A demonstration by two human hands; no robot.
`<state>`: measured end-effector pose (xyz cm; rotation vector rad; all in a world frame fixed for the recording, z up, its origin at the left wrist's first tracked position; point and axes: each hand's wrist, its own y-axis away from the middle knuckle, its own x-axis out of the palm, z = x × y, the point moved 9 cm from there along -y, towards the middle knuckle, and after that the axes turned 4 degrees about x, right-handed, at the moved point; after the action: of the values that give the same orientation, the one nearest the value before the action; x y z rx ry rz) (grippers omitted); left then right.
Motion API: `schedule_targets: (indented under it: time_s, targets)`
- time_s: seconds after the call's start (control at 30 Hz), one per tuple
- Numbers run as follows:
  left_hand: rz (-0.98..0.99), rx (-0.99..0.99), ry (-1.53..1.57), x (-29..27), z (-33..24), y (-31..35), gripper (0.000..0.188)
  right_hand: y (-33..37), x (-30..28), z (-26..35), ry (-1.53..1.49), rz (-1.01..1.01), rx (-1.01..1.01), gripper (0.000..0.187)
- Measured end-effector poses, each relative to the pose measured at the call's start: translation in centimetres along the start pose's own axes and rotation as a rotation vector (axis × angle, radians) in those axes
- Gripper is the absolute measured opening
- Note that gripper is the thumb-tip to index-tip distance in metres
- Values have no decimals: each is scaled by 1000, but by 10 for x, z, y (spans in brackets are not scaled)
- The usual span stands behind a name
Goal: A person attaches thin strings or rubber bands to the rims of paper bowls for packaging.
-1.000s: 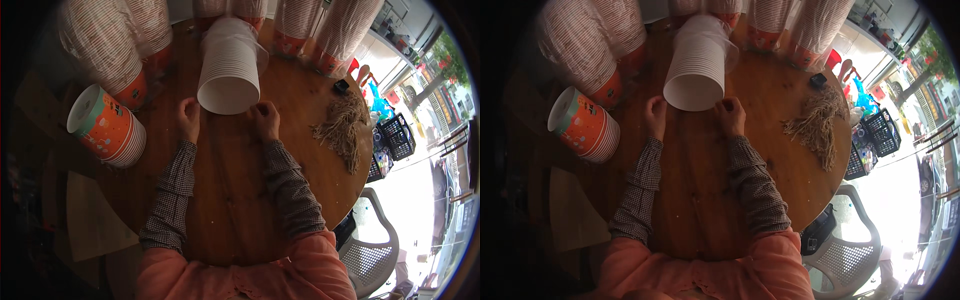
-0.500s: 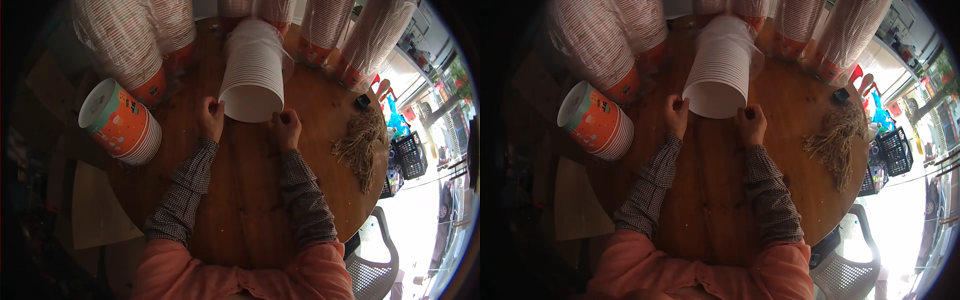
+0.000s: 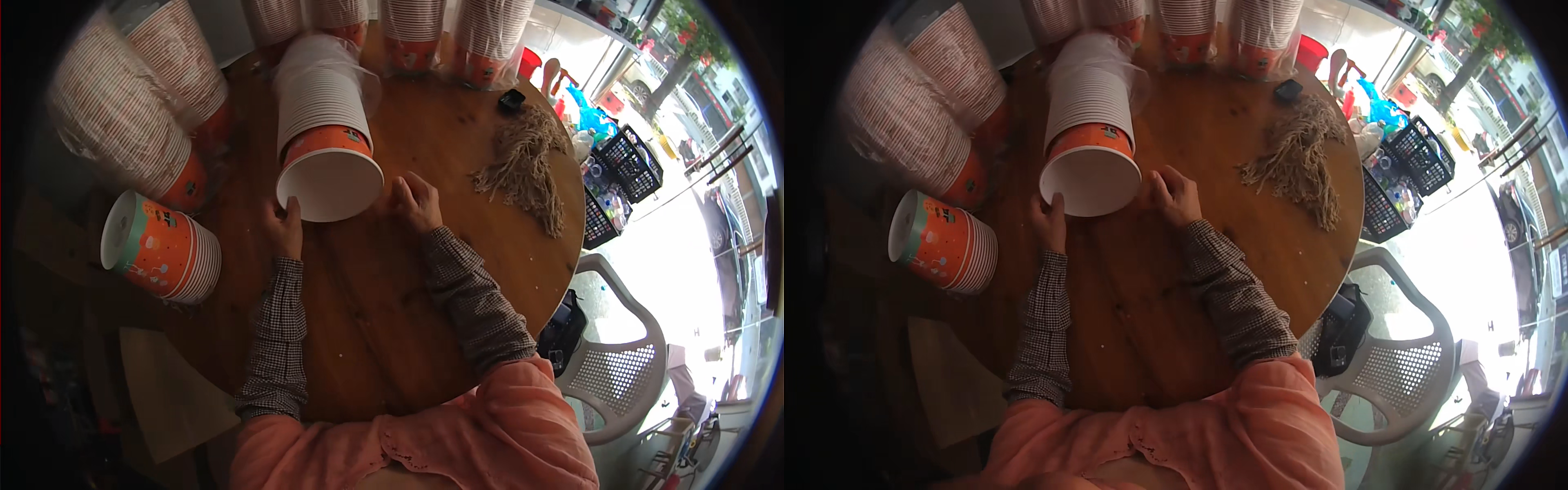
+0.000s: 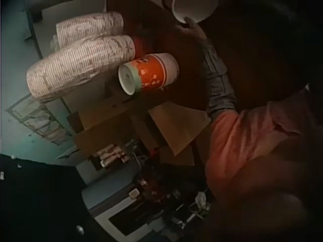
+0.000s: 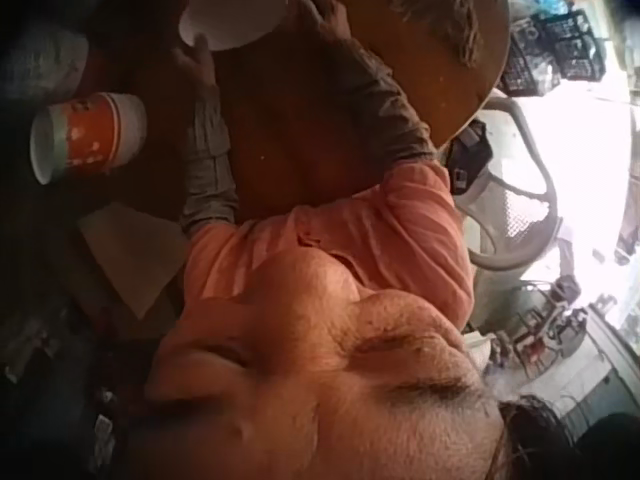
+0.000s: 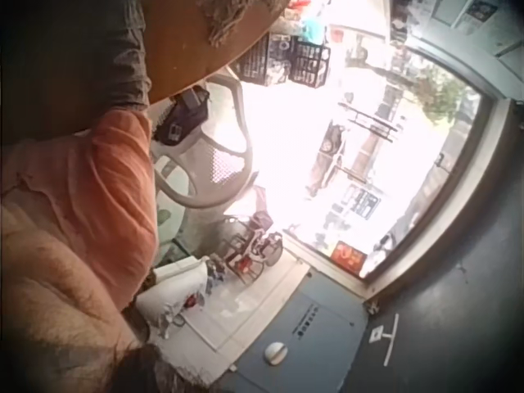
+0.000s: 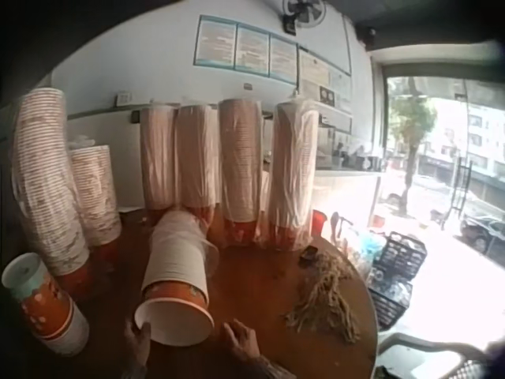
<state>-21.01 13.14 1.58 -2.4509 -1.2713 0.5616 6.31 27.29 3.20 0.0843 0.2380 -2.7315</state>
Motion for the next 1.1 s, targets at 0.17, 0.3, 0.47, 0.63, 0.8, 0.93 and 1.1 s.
schedule_targets:
  time_s: [0.17,0.3,0.47,0.63,0.8,0.93,1.1]
  targets:
    - [38,101,25,-17,-10,25,45,28,-153,2,372,-589,-195,16]
    - [-10,48,394,-20,-47,54,59,49,-212,-1,719,-594,-170,13]
    - [-121,500,-90,-38,-114,86,57,40,-196,7,858,-466,-153,18]
    - [212,747,-166,8,-178,144,44,33,-191,-1,977,-328,-74,20]
    - [408,684,-119,43,-182,160,30,23,-195,-8,1041,-295,-12,21]
    - [427,577,-107,62,-179,168,21,20,-192,-14,1086,-268,4,18]
    - [720,498,114,80,-181,188,14,25,-202,-11,945,-363,-96,15]
